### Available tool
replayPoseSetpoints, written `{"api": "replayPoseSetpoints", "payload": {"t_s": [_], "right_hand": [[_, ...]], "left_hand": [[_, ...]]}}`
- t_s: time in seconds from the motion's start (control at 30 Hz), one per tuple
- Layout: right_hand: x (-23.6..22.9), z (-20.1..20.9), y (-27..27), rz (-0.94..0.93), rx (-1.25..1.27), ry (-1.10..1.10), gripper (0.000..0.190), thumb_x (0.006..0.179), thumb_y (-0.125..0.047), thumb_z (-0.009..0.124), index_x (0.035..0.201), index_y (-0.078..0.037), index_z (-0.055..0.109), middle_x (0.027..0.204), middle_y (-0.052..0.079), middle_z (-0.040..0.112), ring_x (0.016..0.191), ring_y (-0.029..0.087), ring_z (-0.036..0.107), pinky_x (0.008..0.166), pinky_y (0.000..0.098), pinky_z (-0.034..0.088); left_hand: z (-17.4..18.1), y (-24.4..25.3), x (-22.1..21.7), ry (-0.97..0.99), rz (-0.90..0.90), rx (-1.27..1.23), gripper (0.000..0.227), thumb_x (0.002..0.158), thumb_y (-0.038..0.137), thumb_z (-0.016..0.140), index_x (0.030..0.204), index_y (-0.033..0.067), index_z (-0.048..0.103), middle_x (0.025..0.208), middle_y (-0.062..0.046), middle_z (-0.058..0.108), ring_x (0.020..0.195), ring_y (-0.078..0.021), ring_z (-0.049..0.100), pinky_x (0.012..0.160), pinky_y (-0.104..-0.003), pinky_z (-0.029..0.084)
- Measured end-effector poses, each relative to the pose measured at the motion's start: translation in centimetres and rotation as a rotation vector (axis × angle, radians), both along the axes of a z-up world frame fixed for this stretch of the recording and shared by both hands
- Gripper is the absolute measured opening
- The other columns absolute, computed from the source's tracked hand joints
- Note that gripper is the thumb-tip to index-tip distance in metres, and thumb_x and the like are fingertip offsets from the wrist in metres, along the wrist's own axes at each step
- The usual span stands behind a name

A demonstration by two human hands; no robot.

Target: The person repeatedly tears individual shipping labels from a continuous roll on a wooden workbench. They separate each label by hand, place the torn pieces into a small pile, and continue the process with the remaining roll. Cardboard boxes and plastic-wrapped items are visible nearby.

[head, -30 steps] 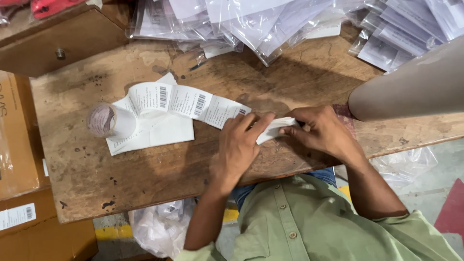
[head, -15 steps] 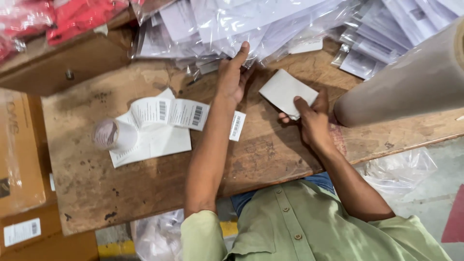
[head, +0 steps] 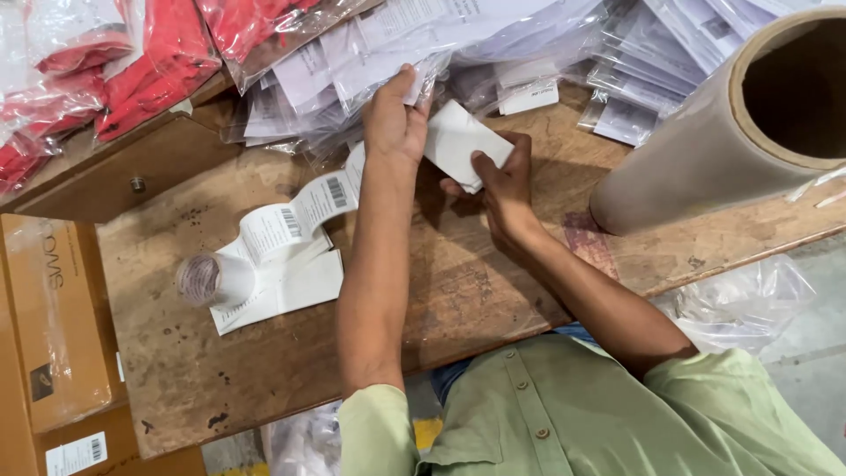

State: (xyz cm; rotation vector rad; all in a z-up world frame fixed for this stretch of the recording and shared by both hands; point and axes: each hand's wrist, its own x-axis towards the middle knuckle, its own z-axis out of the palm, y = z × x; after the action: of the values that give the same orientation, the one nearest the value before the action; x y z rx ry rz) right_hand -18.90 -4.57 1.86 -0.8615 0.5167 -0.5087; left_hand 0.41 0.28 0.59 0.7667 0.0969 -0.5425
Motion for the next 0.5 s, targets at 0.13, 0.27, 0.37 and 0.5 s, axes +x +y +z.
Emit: {"api": "replayPoseSetpoints", "payload": {"t_s": [0.13,0.27,0.37,0.5], "right_hand": [[1.0,2.2,0.2,0.126,-0.055,-0.086,0.037,0.098,0.003,0.046,0.125,0.002,0.020,0.117,0.035,0.056,0.075,0.034,0.073,0.061,0.0380,0.069],[2.9,3.0,-1.3,-0.051,0.013,0.156,0.044,0.094,0.002,0.048,0.128,-0.002,0.022,0.116,0.031,0.058,0.079,0.032,0.075,0.058,0.0365,0.068],[4.0,2.3,-2.3,-0.111,-0.056,-0.025,0.039,0.099,0.002,0.043,0.131,0.001,0.020,0.123,0.032,0.057,0.095,0.030,0.076,0.077,0.0356,0.066],[5.2,3.3,-1.7,-0.085,-0.042,0.067,0.035,0.103,-0.006,0.036,0.132,-0.005,0.019,0.123,0.028,0.058,0.093,0.028,0.072,0.079,0.0366,0.067]], "left_hand": [[0.8,0.0,0.4,0.041,0.014,0.031,0.031,0.089,-0.005,0.064,0.118,-0.0119,0.058,0.117,-0.020,0.064,0.108,-0.0316,0.066,0.096,-0.043,0.059],[0.4,-0.1,0.9,0.046,-0.012,-0.008,0.029,0.090,-0.007,0.064,0.116,-0.0171,0.057,0.117,-0.025,0.065,0.109,-0.0341,0.067,0.098,-0.043,0.060],[0.3,-0.3,1.6,0.062,0.039,-0.022,0.028,0.088,-0.011,0.064,0.115,-0.0138,0.057,0.117,-0.022,0.064,0.107,-0.0320,0.066,0.097,-0.042,0.060],[0.1,-0.1,0.9,0.046,0.021,-0.038,0.028,0.088,-0.010,0.064,0.115,-0.0130,0.057,0.115,-0.021,0.063,0.105,-0.0307,0.065,0.092,-0.041,0.060]]}}
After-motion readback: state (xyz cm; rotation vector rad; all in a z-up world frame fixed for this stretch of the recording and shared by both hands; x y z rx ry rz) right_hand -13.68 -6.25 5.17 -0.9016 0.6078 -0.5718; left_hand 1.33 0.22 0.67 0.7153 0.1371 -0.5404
